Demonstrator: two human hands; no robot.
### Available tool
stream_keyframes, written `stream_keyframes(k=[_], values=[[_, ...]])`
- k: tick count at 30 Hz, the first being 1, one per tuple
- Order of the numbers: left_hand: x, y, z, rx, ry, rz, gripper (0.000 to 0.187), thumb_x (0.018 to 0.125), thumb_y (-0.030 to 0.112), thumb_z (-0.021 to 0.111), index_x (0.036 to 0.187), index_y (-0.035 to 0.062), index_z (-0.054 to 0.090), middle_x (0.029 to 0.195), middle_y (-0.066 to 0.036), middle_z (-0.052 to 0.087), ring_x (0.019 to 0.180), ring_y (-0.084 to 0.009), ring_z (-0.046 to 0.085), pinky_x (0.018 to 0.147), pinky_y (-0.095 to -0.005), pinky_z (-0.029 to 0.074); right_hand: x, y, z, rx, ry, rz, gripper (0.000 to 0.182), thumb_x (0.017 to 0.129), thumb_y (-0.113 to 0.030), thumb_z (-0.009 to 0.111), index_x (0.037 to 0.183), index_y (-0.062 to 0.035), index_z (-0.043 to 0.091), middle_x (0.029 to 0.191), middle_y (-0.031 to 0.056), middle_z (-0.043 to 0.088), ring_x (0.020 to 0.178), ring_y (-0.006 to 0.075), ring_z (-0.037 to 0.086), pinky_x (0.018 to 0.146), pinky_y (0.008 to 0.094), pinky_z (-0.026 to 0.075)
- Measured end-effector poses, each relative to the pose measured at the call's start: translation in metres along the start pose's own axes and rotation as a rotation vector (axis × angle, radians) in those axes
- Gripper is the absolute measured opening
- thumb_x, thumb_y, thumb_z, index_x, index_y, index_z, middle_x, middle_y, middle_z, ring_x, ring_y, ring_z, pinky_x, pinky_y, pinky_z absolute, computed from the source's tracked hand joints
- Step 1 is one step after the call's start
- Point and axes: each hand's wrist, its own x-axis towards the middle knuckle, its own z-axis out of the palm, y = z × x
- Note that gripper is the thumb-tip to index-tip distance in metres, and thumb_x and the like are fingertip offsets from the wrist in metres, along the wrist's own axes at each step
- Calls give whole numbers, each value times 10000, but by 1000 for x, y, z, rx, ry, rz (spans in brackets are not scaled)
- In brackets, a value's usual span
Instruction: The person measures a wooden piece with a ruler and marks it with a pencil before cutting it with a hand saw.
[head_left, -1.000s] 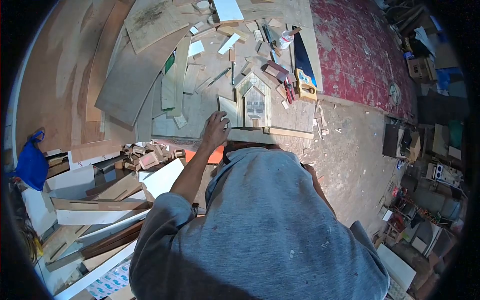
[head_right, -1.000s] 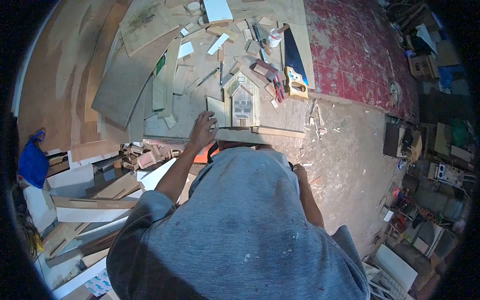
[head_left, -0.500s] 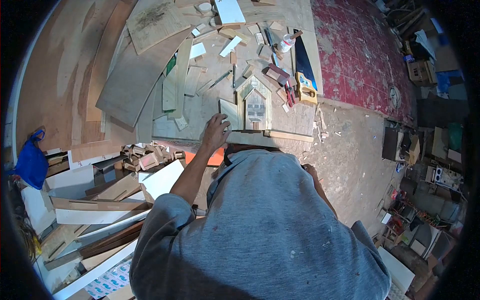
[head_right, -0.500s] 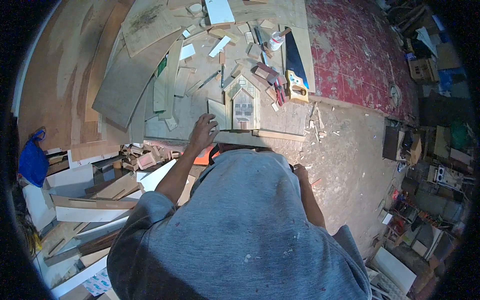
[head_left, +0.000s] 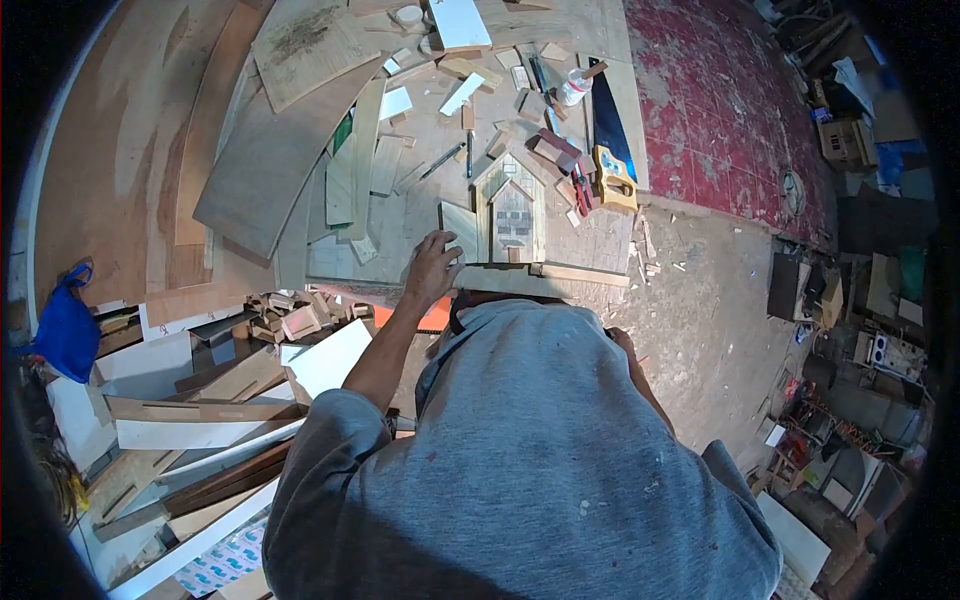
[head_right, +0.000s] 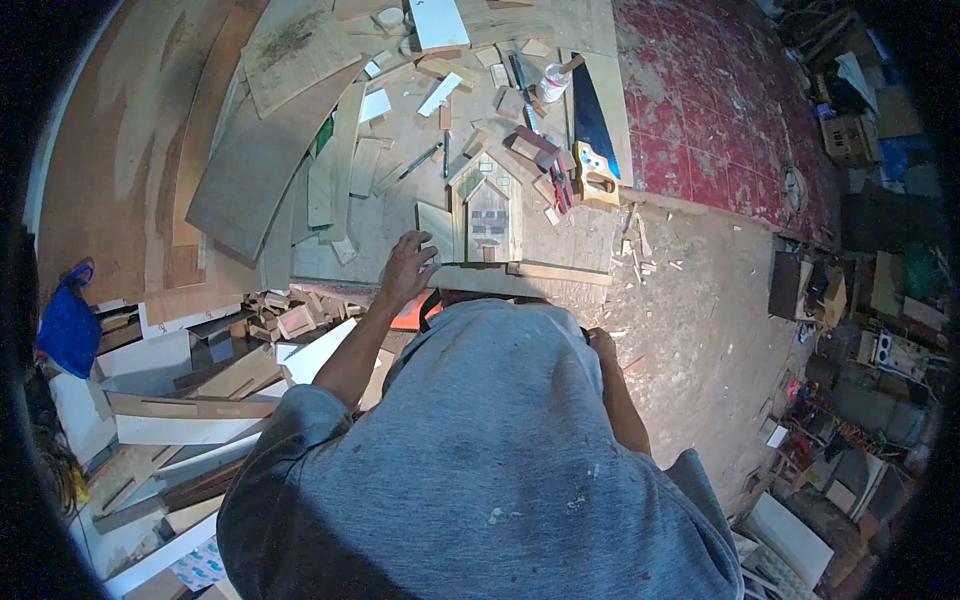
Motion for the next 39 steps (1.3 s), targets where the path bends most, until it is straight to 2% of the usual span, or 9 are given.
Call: stream_keyframes(k=[11, 17, 20, 23, 26, 29, 31, 35, 39], values=[[1, 1, -3, -10, 28, 19, 302, 764, 174, 784, 1032, 57, 709, 1278, -125, 573, 1264, -327, 482, 1037, -447, 431, 11, 16, 4, 83, -22, -20, 287, 852, -208, 632, 1097, -74, 697, 1090, 249, 689, 1074, 409, 651, 885, 467, 526], [2, -1, -1, -16, 11, -3, 312, 748, 158, 786, 1037, 86, 693, 1271, -78, 566, 1271, -286, 480, 1045, -452, 426, 16, 18, 6, 9, -62, -71, 342, 852, -286, 645, 1113, -71, 694, 1116, 239, 684, 1086, 406, 644, 903, 462, 517], [3, 1, -3, -18, -7, -9, 304, 759, 174, 794, 1032, 69, 710, 1287, -100, 569, 1271, -317, 475, 1043, -433, 427, 32, 38, 21, -92, -38, 13, 361, 857, -321, 636, 1121, -83, 696, 1129, 229, 680, 1091, 403, 640, 907, 464, 514], [3, 1, -3, -3, -4, -7, 317, 755, 167, 794, 1042, 71, 698, 1290, -95, 566, 1271, -315, 475, 1033, -436, 432, 6, 0, -16, 4, -70, -61, 338, 866, -308, 618, 1109, -87, 698, 1147, 211, 677, 1096, 394, 638, 912, 461, 512], [2, -2, -1, -8, 2, 2, 328, 751, 162, 795, 1047, 72, 687, 1281, -95, 567, 1273, -314, 475, 1025, -440, 436, 5, -7, -23, -133, -100, -130, 313, 868, -290, 613, 1087, -84, 698, 1171, 197, 671, 1100, 394, 636, 923, 459, 511], [3, 0, -2, -16, -14, -17, 334, 741, 166, 786, 1048, 82, 685, 1272, -79, 561, 1278, -287, 471, 1034, -467, 429, 16, 3, -18, -20, -69, 81, 294, 867, -276, 610, 1084, -98, 700, 1156, 204, 677, 1095, 392, 642, 924, 461, 516], [1, 1, -3, -20, -1, -9, 326, 745, 163, 789, 1043, 76, 685, 1271, -87, 563, 1277, -298, 473, 1029, -453, 433, 18, 2, -22, -28, -66, -26, 290, 856, -250, 625, 1104, -123, 705, 1115, 229, 687, 1074, 397, 656, 905, 465, 529], [3, 1, -3, -19, 8, -3, 304, 752, 159, 789, 1025, 69, 689, 1276, -91, 565, 1275, -304, 475, 1029, -434, 438, 23, 0, -24, -96, -26, 33, 300, 841, -246, 656, 1117, -141, 707, 1083, 241, 695, 1050, 391, 670, 883, 462, 542], [2, 1, -2, -27, 19, -12, 286, 759, 162, 782, 1015, 70, 693, 1274, -88, 567, 1276, -298, 474, 1033, -430, 437, 27, 8, -25, -69, -42, 7, 353, 830, -335, 710, 1126, -142, 708, 1086, 228, 699, 1045, 385, 676, 881, 456, 547]])
